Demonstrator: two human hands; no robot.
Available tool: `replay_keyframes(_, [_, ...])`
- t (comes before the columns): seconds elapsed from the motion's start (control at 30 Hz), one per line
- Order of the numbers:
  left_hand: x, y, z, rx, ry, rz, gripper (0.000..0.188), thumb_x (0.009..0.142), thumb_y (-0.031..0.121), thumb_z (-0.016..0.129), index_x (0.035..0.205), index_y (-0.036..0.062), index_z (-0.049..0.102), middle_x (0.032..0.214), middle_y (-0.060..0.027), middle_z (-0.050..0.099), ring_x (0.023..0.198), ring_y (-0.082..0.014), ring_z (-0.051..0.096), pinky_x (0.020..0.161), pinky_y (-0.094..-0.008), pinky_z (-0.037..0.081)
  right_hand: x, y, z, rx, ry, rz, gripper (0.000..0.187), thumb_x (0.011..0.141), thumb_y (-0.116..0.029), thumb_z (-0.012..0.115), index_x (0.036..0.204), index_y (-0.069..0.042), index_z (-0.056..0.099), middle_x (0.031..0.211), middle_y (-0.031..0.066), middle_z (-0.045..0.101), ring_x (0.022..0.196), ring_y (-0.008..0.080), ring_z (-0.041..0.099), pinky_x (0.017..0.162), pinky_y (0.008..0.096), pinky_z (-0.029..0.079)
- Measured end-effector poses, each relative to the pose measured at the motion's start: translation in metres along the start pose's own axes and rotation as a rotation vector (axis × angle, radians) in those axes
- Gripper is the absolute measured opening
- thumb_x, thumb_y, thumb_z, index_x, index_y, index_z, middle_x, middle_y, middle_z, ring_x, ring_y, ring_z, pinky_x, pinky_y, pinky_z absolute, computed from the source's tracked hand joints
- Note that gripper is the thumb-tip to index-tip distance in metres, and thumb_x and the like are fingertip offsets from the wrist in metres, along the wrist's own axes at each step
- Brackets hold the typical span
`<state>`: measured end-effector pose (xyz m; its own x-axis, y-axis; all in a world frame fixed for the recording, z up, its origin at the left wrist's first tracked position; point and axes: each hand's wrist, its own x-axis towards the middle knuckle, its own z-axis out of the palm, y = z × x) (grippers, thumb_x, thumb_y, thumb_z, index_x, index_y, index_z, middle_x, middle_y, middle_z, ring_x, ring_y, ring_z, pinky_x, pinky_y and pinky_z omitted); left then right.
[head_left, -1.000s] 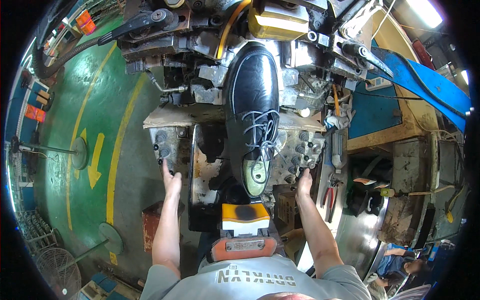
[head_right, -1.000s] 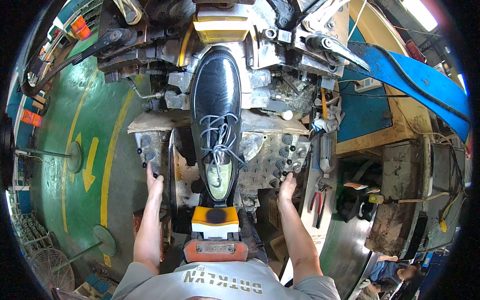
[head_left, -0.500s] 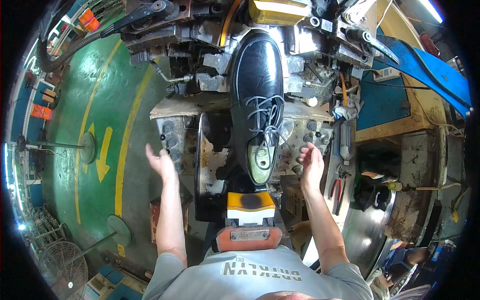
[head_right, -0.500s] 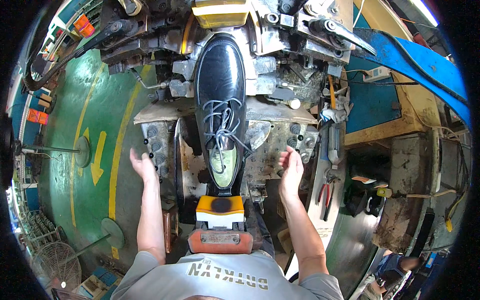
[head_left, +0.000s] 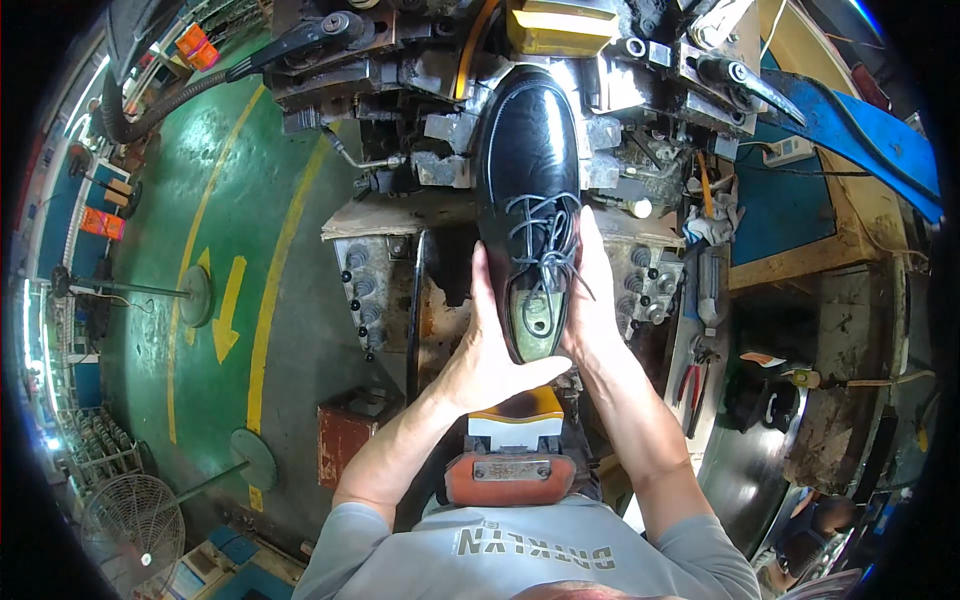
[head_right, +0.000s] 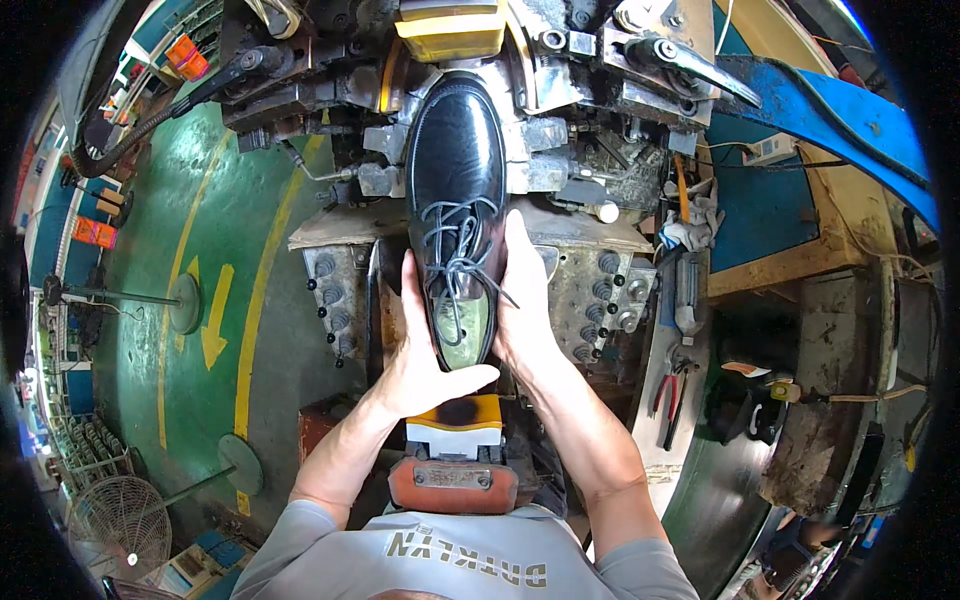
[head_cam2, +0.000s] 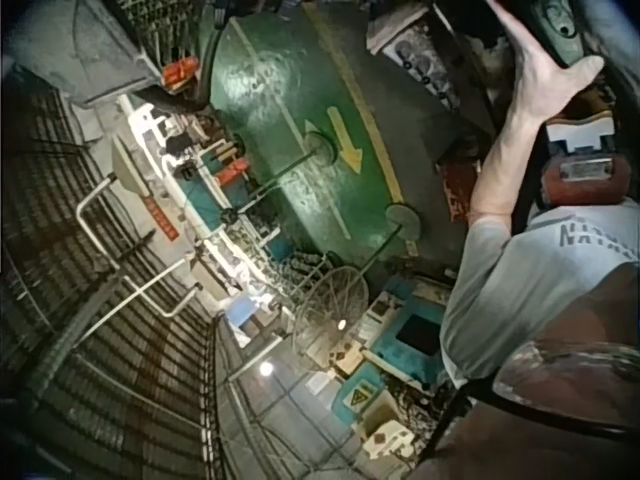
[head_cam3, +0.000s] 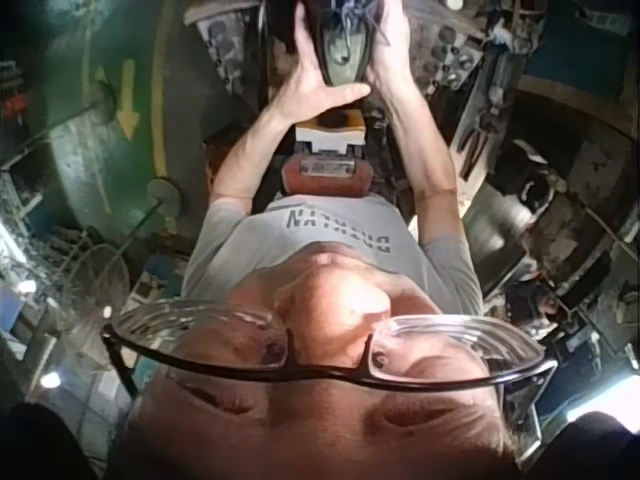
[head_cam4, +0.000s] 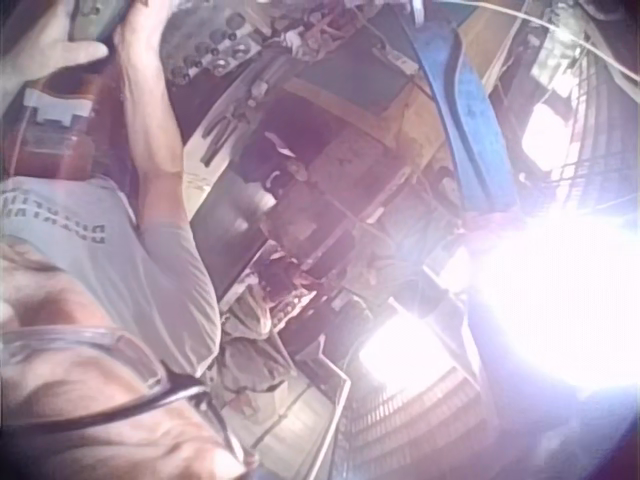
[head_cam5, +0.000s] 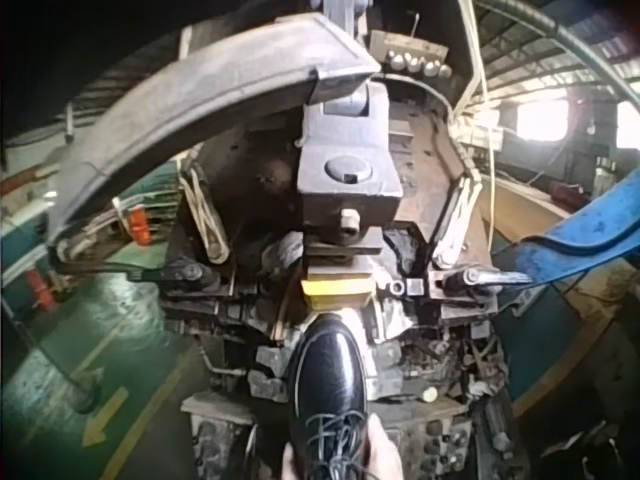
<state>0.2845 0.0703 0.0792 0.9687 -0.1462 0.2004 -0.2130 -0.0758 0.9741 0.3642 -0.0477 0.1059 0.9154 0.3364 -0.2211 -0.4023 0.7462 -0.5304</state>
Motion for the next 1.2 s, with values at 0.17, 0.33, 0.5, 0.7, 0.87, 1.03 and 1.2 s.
replay_keyframes(0.17, [0.004, 0.007, 0.0, 0.073, -0.007, 0.073, 0.134, 0.069, 0.01, 0.081, 0.145, 0.0091, -0.029, 0.15, -0.0282, 0.021, 0.14, -0.0373, 0.027, 0.114, -0.0472, 0.026, 0.004, 0.003, -0.008, -0.125, 0.058, -0.09, 0.044, 0.103, -0.04, 0.041, 0.113, -0.001, 0.058, 0.101, 0.0071, 0.066, 0.088, 0.0129, 0.063, 0.082, 0.0304, 0.053])
replay_keyframes(0.33, [0.002, 0.011, -0.001, 0.033, -0.015, 0.008, 0.135, 0.069, 0.011, 0.082, 0.144, 0.0088, -0.03, 0.151, -0.0276, 0.017, 0.142, -0.037, 0.023, 0.114, -0.0466, 0.025, 0.0, -0.002, 0.0, -0.1, 0.013, -0.03, 0.045, 0.103, -0.041, 0.041, 0.116, -0.002, 0.057, 0.104, 0.007, 0.066, 0.09, 0.0132, 0.063, 0.084, 0.0315, 0.053])
replay_keyframes(0.5, [-0.011, -0.006, -0.014, -0.322, -0.033, -0.089, 0.133, 0.071, 0.026, 0.086, 0.15, 0.0096, -0.019, 0.156, -0.0186, 0.013, 0.141, -0.0296, 0.025, 0.11, -0.0421, 0.033, 0.005, 0.006, -0.028, -0.203, 0.081, -0.055, 0.038, 0.103, -0.035, 0.043, 0.122, -0.004, 0.055, 0.109, 0.0071, 0.064, 0.094, 0.0144, 0.062, 0.089, 0.0317, 0.049])
replay_keyframes(0.7, [-0.079, -0.127, -0.037, -0.155, 0.026, -0.371, 0.078, 0.091, 0.036, 0.067, 0.149, 0.0052, 0.024, 0.143, -0.0202, 0.04, 0.129, -0.0264, 0.042, 0.106, -0.0383, 0.036, -0.059, 0.011, -0.138, -0.438, 0.357, -0.111, 0.036, 0.101, -0.029, 0.049, 0.123, -0.001, 0.052, 0.1, 0.0106, 0.065, 0.086, 0.0147, 0.062, 0.08, 0.0276, 0.05])
replay_keyframes(0.87, [-0.195, -0.209, -0.006, -0.099, -0.076, -0.832, 0.07, 0.09, 0.037, 0.067, 0.143, 0.0044, 0.034, 0.137, -0.0191, 0.044, 0.125, -0.0261, 0.044, 0.103, -0.0378, 0.037, -0.168, 0.044, -0.245, -0.531, 0.721, -0.03, 0.031, 0.1, -0.027, 0.049, 0.117, -0.002, 0.054, 0.094, 0.0104, 0.065, 0.078, 0.015, 0.061, 0.072, 0.0275, 0.051])
replay_keyframes(1.03, [-0.265, -0.221, -0.01, -0.137, -0.056, -1.124, 0.066, 0.09, 0.038, 0.066, 0.139, 0.0045, 0.039, 0.132, -0.0168, 0.048, 0.118, -0.025, 0.048, 0.098, -0.0364, 0.041, -0.299, 0.093, -0.283, -0.554, 1.001, 0.187, 0.037, 0.097, -0.03, 0.049, 0.117, 0.001, 0.053, 0.092, 0.0111, 0.063, 0.075, 0.0175, 0.06, 0.071, 0.0329, 0.051])
replay_keyframes(1.2, [-0.296, -0.216, -0.037, -0.094, 0.132, -1.29, 0.061, 0.089, 0.039, 0.066, 0.135, 0.0046, 0.043, 0.127, -0.0145, 0.052, 0.111, -0.024, 0.052, 0.093, -0.0351, 0.044, -0.388, 0.139, -0.308, -0.547, 1.062, 0.145, 0.038, 0.094, -0.028, 0.051, 0.11, 0.005, 0.059, 0.089, 0.0123, 0.066, 0.08, 0.0197, 0.064, 0.075, 0.0341, 0.052])
